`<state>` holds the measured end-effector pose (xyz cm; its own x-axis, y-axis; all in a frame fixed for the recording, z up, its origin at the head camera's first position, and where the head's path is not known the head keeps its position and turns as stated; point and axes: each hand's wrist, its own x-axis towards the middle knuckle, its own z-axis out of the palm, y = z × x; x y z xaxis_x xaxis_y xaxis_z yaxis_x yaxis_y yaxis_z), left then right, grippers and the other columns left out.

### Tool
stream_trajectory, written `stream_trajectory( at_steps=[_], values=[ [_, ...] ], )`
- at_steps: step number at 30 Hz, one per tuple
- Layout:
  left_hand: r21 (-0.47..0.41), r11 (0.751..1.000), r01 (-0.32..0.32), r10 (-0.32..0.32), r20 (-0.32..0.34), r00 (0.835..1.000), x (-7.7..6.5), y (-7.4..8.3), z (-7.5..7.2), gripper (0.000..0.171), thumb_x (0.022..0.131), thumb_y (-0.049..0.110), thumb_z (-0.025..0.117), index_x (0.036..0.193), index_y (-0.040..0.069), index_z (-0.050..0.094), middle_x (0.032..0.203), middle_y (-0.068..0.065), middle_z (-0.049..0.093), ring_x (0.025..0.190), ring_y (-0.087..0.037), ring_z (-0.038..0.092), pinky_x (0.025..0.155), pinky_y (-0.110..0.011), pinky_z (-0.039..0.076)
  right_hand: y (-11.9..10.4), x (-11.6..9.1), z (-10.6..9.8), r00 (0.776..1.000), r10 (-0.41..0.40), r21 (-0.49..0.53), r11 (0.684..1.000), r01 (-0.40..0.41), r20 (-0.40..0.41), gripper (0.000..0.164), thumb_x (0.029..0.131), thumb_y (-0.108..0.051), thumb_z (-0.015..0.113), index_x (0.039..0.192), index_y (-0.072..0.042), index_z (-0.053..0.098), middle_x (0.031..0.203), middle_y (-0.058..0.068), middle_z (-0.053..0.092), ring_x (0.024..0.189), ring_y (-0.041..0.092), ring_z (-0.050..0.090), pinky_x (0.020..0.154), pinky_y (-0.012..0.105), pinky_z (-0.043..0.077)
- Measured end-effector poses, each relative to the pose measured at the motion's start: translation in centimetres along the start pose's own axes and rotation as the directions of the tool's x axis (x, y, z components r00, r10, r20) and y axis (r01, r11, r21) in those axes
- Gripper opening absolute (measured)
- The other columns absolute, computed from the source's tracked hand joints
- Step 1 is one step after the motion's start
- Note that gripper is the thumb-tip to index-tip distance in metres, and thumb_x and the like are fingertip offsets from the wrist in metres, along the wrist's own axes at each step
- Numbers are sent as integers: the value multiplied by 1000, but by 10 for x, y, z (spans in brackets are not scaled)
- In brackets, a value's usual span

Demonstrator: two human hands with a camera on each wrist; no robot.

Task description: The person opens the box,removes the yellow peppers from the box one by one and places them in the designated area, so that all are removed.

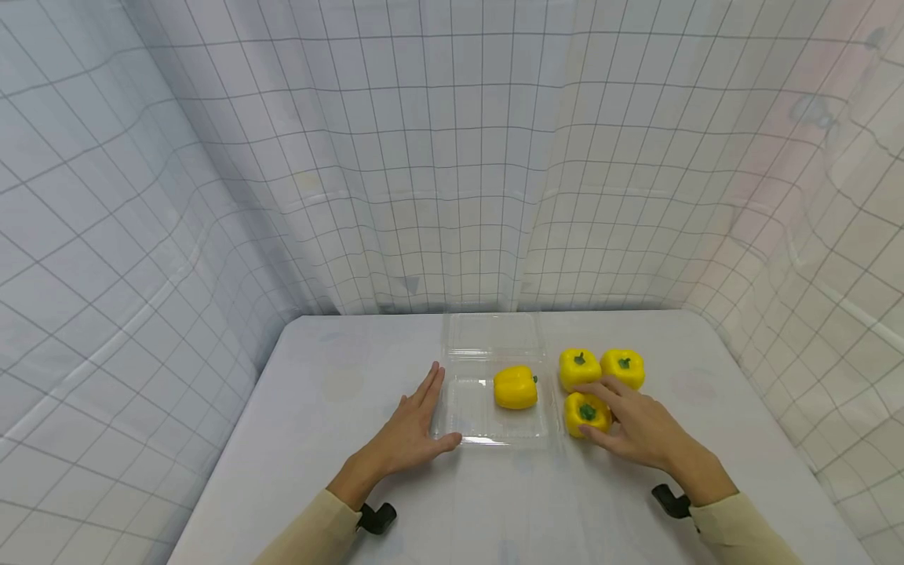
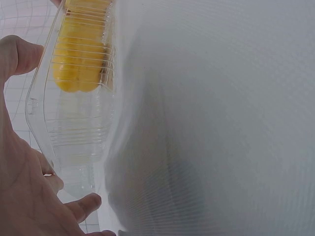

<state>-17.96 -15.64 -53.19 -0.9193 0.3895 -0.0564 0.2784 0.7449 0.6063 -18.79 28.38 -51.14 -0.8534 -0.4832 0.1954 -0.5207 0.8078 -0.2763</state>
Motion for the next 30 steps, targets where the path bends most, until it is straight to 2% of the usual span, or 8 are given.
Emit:
stream_trajectory(
  at_steps=[3, 8, 17, 30],
  values=[
    [-2, 1000, 0, 0, -3, 1000, 0, 0, 0, 118, 103, 59, 72, 189, 11, 6, 200, -8, 0, 182, -46, 26, 140, -86, 19, 0, 0, -1, 1000, -5, -9, 1000, 5, -12, 61, 101, -49, 90, 154, -26, 73, 151, 17, 72, 77, 1, 50, 67, 26, 48],
    [-5, 1000, -1, 1, -6, 1000, -1, 1, 0, 119, 103, 60, 72, 189, 11, 5, 200, -9, 1, 182, -45, 25, 140, -86, 19, -1, 1, -2, 999, 2, -14, 1000, -2, -32, 58, 100, -50, 90, 152, -27, 74, 149, 16, 71, 71, -2, 47, 61, 22, 45],
    [9, 1000, 2, -2, 4, 1000, 0, -1, 1, 118, 104, 60, 71, 189, 14, 4, 200, -8, -1, 182, -45, 26, 140, -86, 20, -2, 0, -5, 998, -7, -24, 1000, 6, -68, 57, 99, -46, 92, 150, -25, 75, 136, 10, 73, 78, 6, 64, 60, 19, 46],
    [3, 1000, 0, 0, 5, 1000, 0, 0, -1, 118, 103, 58, 72, 189, 12, 5, 200, -7, -1, 181, -46, 26, 139, -87, 20, -3, 1, -5, 990, -42, -39, 999, 37, -133, 52, 100, -41, 91, 146, -22, 77, 128, 8, 73, 79, 11, 69, 58, 18, 45]
  ],
)
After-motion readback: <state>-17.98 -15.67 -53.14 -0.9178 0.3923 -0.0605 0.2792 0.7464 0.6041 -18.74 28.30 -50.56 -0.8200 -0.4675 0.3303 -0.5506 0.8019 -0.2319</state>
